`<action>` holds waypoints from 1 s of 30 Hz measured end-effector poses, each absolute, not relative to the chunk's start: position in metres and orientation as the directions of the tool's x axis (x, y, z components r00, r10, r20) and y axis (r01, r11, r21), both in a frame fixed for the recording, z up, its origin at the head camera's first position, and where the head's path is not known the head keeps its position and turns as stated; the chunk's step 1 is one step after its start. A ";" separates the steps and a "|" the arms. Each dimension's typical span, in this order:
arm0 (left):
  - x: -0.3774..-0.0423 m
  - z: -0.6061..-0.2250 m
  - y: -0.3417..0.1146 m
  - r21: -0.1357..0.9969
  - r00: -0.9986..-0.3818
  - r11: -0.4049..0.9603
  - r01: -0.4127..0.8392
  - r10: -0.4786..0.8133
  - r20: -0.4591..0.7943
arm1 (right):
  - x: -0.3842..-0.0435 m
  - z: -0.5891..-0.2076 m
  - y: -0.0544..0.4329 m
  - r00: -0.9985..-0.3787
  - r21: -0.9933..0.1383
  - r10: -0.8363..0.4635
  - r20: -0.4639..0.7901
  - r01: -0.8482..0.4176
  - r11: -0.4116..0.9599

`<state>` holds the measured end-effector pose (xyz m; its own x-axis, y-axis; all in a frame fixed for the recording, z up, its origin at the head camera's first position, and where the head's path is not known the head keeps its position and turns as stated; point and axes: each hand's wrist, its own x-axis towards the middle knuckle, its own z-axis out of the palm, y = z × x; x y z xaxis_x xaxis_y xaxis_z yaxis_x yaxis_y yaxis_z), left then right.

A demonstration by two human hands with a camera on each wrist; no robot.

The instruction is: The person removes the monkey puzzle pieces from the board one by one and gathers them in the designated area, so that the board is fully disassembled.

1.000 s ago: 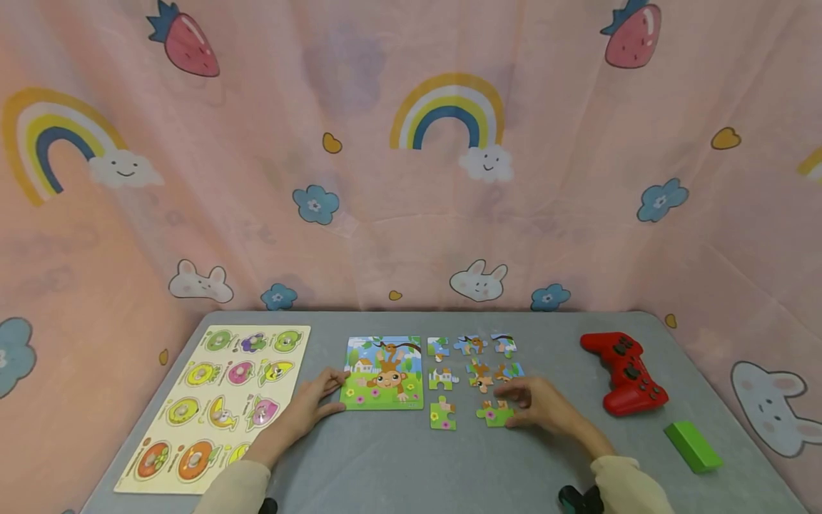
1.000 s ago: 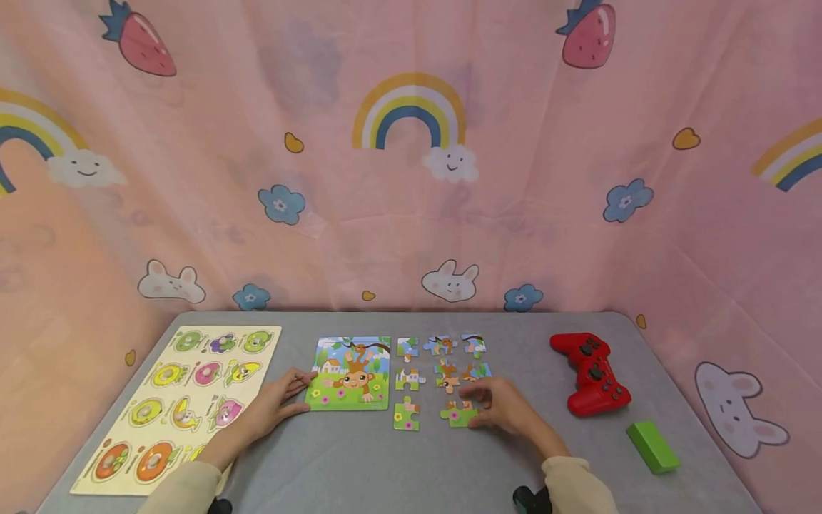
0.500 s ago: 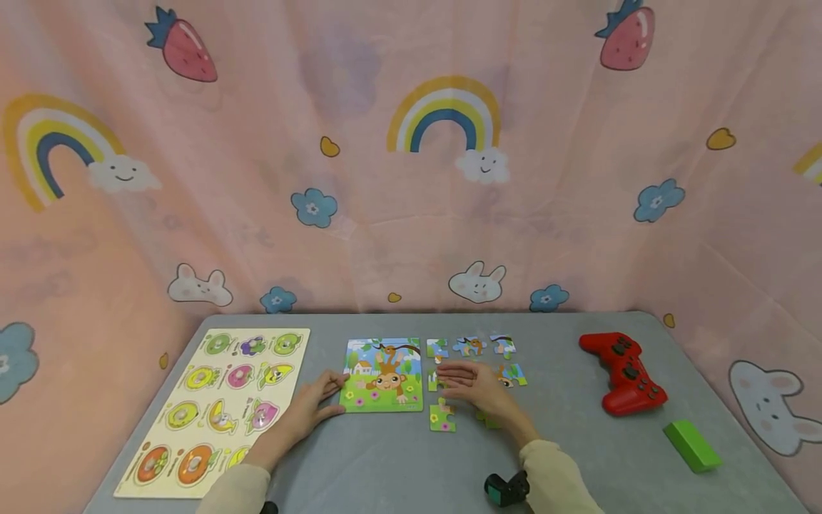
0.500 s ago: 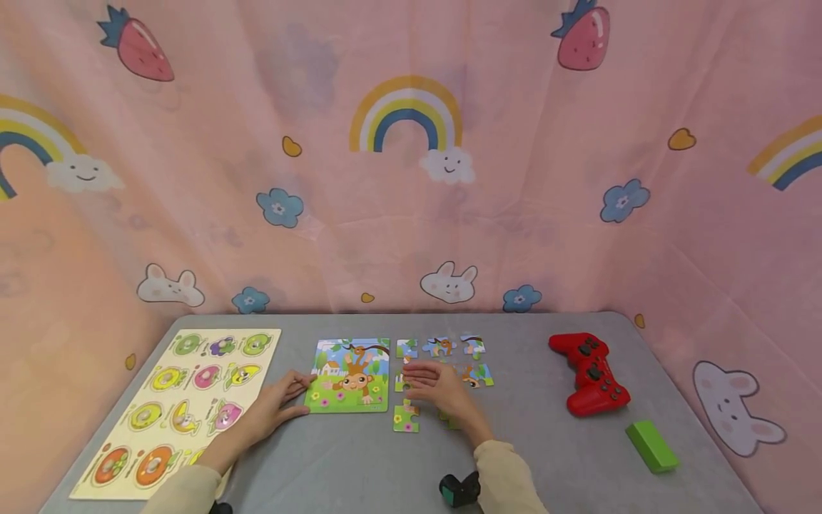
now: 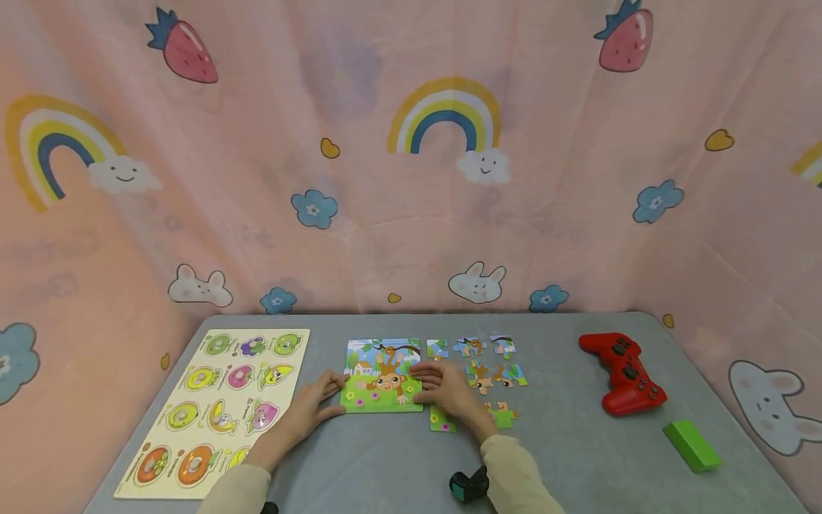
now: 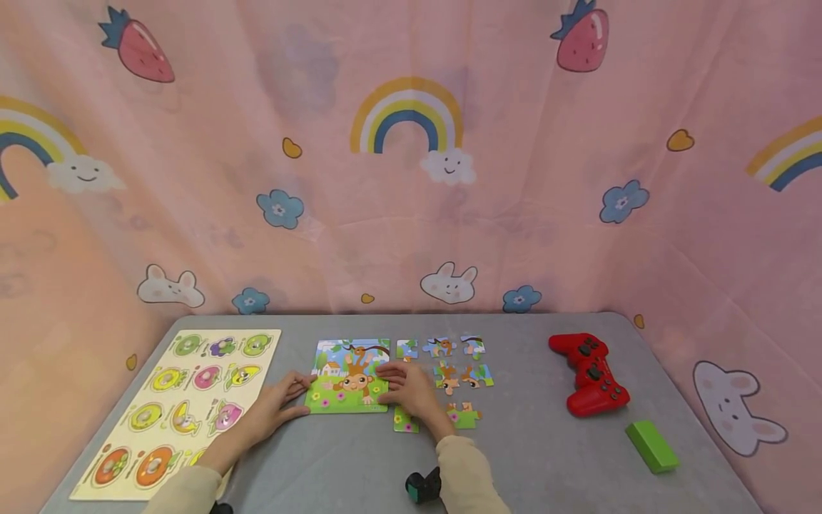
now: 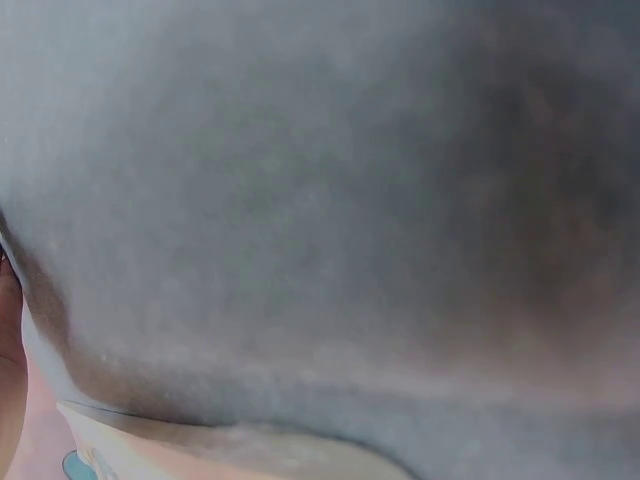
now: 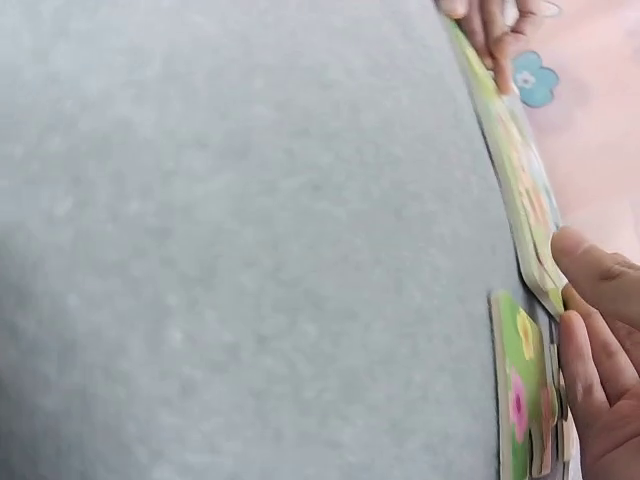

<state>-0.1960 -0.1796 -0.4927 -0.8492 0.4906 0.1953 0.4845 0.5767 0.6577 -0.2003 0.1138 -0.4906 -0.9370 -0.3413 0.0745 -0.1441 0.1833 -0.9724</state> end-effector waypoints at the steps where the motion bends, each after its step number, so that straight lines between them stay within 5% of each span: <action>1: -0.196 -0.493 -0.180 0.658 -0.849 0.575 0.486 0.490 0.199 | -0.200 -0.491 0.112 -0.934 -0.962 -0.347 0.080 -0.163 0.218; 10: -0.195 -0.492 -0.181 0.677 -0.861 0.579 0.455 0.480 0.167 | -0.200 -0.487 0.100 -0.916 -0.867 -0.374 0.142 -0.298 0.400; 30: -0.196 -0.492 -0.180 0.695 -0.853 0.557 0.455 0.497 0.160 | -0.205 -0.487 0.098 -0.908 -0.891 -0.403 0.113 -0.272 0.363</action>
